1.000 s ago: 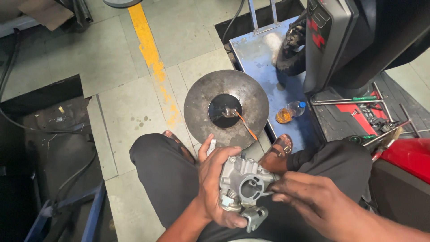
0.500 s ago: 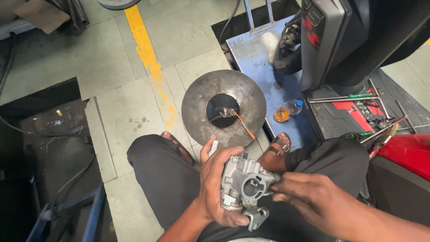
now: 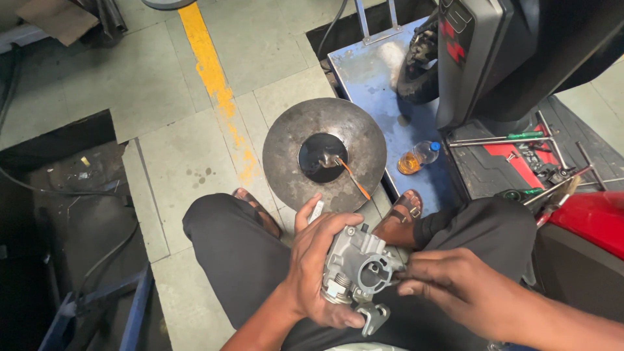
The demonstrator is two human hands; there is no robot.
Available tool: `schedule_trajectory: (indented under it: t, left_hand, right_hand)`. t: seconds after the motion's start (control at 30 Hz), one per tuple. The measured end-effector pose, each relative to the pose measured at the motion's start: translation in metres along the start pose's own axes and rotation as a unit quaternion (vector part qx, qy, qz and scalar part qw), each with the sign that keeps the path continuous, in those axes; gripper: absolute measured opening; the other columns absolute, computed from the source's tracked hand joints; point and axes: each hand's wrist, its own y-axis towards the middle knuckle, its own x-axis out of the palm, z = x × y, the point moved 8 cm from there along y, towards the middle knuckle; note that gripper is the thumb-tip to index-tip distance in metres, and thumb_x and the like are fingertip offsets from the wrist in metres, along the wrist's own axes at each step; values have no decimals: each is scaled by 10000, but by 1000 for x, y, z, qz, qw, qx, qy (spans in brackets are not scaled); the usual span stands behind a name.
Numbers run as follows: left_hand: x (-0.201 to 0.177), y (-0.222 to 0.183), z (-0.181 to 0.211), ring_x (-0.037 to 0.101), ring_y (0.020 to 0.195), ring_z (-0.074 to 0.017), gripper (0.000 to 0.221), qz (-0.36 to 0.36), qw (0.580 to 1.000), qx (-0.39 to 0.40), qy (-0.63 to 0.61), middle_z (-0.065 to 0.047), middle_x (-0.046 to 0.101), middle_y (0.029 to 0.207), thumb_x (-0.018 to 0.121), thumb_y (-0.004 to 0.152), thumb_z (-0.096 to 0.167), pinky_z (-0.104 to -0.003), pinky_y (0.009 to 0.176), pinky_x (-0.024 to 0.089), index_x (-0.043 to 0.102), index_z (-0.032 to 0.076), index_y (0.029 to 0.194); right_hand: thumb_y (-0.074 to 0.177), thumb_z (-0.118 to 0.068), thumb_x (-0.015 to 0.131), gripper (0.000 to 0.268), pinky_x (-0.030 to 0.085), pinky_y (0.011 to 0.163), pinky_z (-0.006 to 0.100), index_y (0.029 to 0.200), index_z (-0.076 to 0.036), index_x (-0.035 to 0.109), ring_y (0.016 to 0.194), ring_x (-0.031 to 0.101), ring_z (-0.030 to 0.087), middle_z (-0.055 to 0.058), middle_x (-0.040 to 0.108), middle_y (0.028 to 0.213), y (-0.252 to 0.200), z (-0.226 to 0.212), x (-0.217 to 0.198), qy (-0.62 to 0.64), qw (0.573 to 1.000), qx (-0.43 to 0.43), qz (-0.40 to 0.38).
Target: Disassembling and cleaning a motorcycle carburetor with fuel and tools.
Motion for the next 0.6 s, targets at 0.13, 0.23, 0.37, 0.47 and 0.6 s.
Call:
schedule_trajectory:
  t: [0.13,0.23,0.37,0.47,0.6]
  left_hand:
    - [10,6,-4,716,990,-279,1132,-23,999,32,-4,-110,693,997,482,771,933,-582,1264,230,548,-39,1348]
    - [17,19,-5,713,998,-317,1143,-53,998,7,-30,-133,696,992,468,747,944,-620,1265,225,548,-60,1288]
    - [25,16,-10,726,1054,-278,1065,-45,996,79,4,-134,701,1101,502,800,854,-532,1297,236,534,-30,1392]
    - [29,24,-10,730,1056,-281,1068,-61,996,71,-4,-138,704,1169,507,791,855,-536,1285,231,535,-34,1382]
    - [30,30,-7,738,1032,-277,1072,-70,994,81,2,-138,710,1164,537,768,852,-536,1286,232,538,-31,1376]
  right_hand:
    - [937,-163,711,204,528,716,367,1063,-2,716,839,706,292,112,709,894,2,8,-7,11,999,38,-6]
    - [915,-203,719,213,507,672,376,993,-4,723,737,675,268,122,666,813,1,22,-11,12,991,133,-26]
    - [954,-196,694,198,518,684,338,972,-2,727,744,691,190,77,682,790,-8,38,-14,77,986,140,-44]
    - [945,-189,707,197,515,681,337,939,6,732,730,683,194,75,681,773,-8,40,-17,86,983,157,-45]
    - [843,-181,729,189,521,634,357,907,-3,741,667,689,211,107,670,757,-5,40,-28,31,985,172,-12]
